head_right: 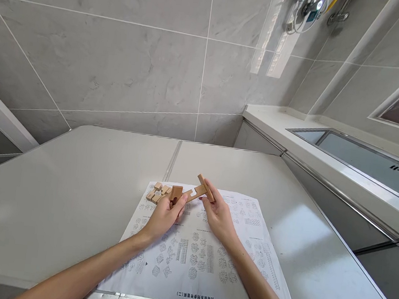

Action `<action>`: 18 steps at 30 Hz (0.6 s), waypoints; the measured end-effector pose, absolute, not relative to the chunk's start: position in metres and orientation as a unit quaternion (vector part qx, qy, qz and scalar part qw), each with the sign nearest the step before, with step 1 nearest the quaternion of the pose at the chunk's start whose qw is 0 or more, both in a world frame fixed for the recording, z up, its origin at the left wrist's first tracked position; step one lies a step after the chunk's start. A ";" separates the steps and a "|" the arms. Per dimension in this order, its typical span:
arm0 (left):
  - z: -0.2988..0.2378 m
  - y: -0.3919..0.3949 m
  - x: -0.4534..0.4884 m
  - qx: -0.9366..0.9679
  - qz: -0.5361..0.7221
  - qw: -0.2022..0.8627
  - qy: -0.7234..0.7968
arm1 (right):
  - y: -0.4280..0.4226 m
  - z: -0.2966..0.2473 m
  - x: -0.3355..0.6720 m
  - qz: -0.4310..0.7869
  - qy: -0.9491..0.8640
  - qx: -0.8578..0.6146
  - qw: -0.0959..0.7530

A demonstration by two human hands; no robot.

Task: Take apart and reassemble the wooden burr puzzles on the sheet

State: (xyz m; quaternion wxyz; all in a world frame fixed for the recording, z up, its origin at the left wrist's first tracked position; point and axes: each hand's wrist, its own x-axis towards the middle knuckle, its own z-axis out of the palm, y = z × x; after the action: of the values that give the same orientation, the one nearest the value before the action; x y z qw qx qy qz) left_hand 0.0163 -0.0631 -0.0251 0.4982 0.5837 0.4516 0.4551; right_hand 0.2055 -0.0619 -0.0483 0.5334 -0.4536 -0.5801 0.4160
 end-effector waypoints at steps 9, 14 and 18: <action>-0.023 -0.066 0.015 0.602 0.450 0.483 0.450 | -0.061 -0.046 0.208 0.436 -0.595 -0.447 0.506; -0.021 -0.066 0.015 0.606 0.449 0.475 0.453 | -0.062 -0.049 0.208 0.433 -0.607 -0.432 0.508; -0.019 -0.066 0.015 0.606 0.448 0.474 0.455 | -0.061 -0.055 0.209 0.434 -0.603 -0.444 0.502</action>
State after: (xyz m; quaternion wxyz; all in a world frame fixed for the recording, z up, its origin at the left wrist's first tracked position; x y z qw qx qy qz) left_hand 0.0146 -0.0664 -0.0190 0.4743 0.6061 0.4548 0.4481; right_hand 0.2087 -0.0610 -0.0546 0.5018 -0.4438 -0.6025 0.4338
